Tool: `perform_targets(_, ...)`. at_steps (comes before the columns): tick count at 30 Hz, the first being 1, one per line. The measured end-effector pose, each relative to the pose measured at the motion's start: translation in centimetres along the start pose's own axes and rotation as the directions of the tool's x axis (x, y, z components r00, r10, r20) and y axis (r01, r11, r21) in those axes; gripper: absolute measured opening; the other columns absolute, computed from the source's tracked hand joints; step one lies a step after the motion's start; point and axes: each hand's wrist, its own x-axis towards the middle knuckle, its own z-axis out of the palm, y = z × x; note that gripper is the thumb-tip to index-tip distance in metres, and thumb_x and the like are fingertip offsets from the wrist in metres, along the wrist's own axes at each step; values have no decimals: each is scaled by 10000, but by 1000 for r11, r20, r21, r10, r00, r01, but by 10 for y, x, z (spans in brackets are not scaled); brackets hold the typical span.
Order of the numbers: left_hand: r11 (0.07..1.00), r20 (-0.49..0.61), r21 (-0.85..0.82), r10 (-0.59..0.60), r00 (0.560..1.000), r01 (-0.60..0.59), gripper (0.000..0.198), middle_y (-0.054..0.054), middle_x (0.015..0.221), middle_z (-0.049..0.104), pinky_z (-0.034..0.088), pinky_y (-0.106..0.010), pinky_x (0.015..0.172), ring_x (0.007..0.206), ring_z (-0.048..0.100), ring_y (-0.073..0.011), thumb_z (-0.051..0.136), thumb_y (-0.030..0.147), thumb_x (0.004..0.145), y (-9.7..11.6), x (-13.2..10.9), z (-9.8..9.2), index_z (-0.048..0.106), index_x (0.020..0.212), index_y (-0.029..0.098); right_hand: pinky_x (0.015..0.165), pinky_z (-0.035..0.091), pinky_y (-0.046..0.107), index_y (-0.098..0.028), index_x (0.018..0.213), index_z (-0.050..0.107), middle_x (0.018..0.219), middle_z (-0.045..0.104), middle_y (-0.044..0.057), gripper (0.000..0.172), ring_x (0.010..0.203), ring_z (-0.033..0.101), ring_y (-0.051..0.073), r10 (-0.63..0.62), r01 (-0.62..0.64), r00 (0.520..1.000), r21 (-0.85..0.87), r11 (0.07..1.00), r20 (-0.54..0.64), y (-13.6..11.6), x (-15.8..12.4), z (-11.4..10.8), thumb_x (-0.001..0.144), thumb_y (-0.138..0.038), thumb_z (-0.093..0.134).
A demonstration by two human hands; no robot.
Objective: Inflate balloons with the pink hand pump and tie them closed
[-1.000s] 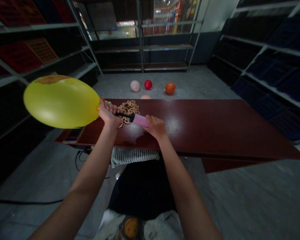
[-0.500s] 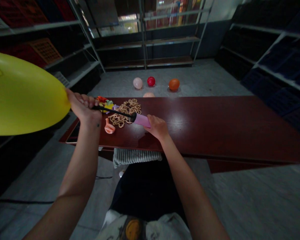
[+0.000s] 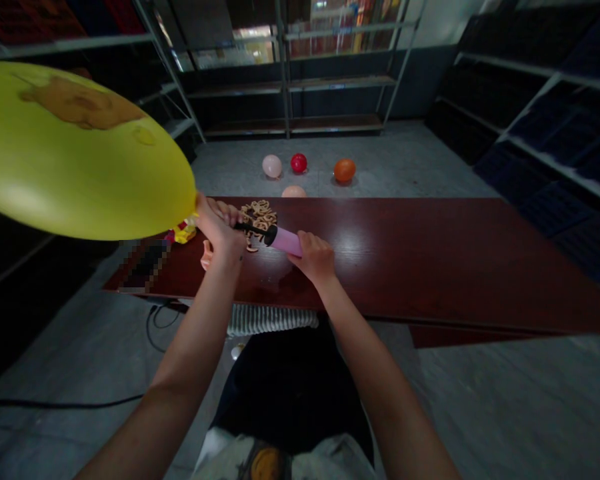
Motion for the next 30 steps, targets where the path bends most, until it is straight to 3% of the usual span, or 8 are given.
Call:
perform_targets(3,997,5,-30,66,998,-66,564,76,411,182,209,-237,373,321,191,-76,417,342,1051,-21,-11,-1,208,544,213,718,433,339,-155,1184,603,1009,724,118,440,846,665,261,-9,9,1000,-12,1000,-21,1,-1,2,824,-395,686)
perform_targets(5,998,64,-25,66,996,-64,566,70,403,197,206,-245,368,315,205,-80,409,339,1053,-28,-16,-2,249,524,217,702,427,330,-153,1171,608,976,726,113,432,824,664,254,-17,17,999,-11,1000,-38,1,-2,3,824,-399,682)
perform_targets(11,997,143,-53,55,988,-48,580,60,445,208,247,-265,392,343,228,-92,441,466,1022,-26,-5,-26,277,523,221,680,406,311,-162,1173,619,989,738,97,423,808,669,235,-94,94,995,-13,995,-21,-4,-4,4,835,-410,671)
perform_targets(15,990,264,-142,46,964,-9,599,24,489,301,313,-274,425,401,333,-117,400,576,987,-14,9,-49,366,515,210,670,381,303,-159,1175,618,980,736,98,410,811,661,229,-128,130,991,-53,990,44,-7,-3,1,863,-423,642)
perform_targets(17,989,219,-145,46,975,-14,574,38,479,287,304,-259,420,392,315,-105,481,536,969,-4,16,-52,349,519,204,665,369,298,-162,1187,612,973,733,97,411,813,655,226,-134,138,989,-64,988,66,-9,-3,-1,876,-430,629)
perform_targets(22,996,78,-86,7,997,0,557,71,422,182,235,-241,384,340,187,-80,493,354,1002,32,37,-44,239,530,202,663,358,298,-172,1172,611,965,730,89,389,819,656,227,-120,127,989,-74,989,89,-11,-2,-4,895,-445,615)
perform_targets(26,997,83,-42,-57,995,61,532,73,411,194,234,-222,385,332,196,-65,431,342,1035,58,49,-33,236,560,202,666,369,299,-181,1152,618,952,730,75,361,807,663,220,-105,108,992,-45,993,75,-14,-2,-3,892,-430,624)
perform_targets(30,993,84,-15,-114,990,116,528,79,406,189,220,-205,385,332,181,-56,428,343,1037,62,57,-23,217,575,200,661,381,296,-178,1133,628,938,733,71,337,789,668,210,-95,96,995,-15,995,39,-14,-1,-2,879,-399,640)
